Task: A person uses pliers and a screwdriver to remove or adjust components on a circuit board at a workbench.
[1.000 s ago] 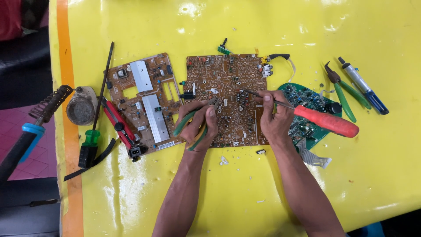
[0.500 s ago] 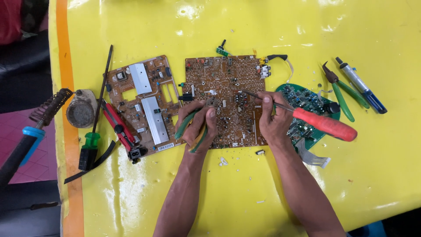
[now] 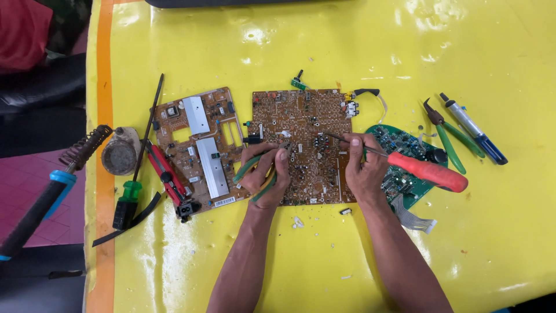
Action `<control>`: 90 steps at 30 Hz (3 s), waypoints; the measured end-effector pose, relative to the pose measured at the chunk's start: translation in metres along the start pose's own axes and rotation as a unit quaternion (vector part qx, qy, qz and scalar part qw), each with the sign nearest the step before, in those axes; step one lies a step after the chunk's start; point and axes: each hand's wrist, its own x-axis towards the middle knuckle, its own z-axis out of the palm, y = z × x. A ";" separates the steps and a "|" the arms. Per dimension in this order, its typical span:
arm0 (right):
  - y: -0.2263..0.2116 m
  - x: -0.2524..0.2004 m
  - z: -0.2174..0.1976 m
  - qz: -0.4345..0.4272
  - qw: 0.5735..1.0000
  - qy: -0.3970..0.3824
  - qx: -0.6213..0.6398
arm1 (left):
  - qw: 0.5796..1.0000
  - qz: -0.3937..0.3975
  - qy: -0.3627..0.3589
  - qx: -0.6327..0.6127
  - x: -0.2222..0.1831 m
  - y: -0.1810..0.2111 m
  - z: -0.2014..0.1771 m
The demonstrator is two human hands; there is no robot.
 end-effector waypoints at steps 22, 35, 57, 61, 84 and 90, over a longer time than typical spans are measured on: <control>-0.005 0.001 0.002 -0.008 1.000 0.026 -0.001 | 1.000 0.007 -0.002 0.023 -0.004 -0.001 0.001; -0.001 0.001 0.001 -0.015 1.000 0.024 -0.007 | 1.000 -0.003 0.007 0.019 -0.006 -0.003 -0.001; 0.018 -0.004 0.001 -0.026 0.999 0.018 -0.028 | 0.999 0.034 -0.021 0.019 0.005 0.004 -0.004; 0.017 -0.001 0.001 -0.023 0.999 0.040 -0.003 | 0.999 0.026 -0.025 0.012 0.004 0.007 -0.006; -0.006 0.009 -0.002 -0.018 0.999 0.040 -0.020 | 1.000 0.018 0.002 0.003 0.000 -0.004 0.001; 0.010 0.006 -0.005 -0.037 0.998 0.029 -0.047 | 1.000 0.020 0.001 0.003 0.008 0.005 0.000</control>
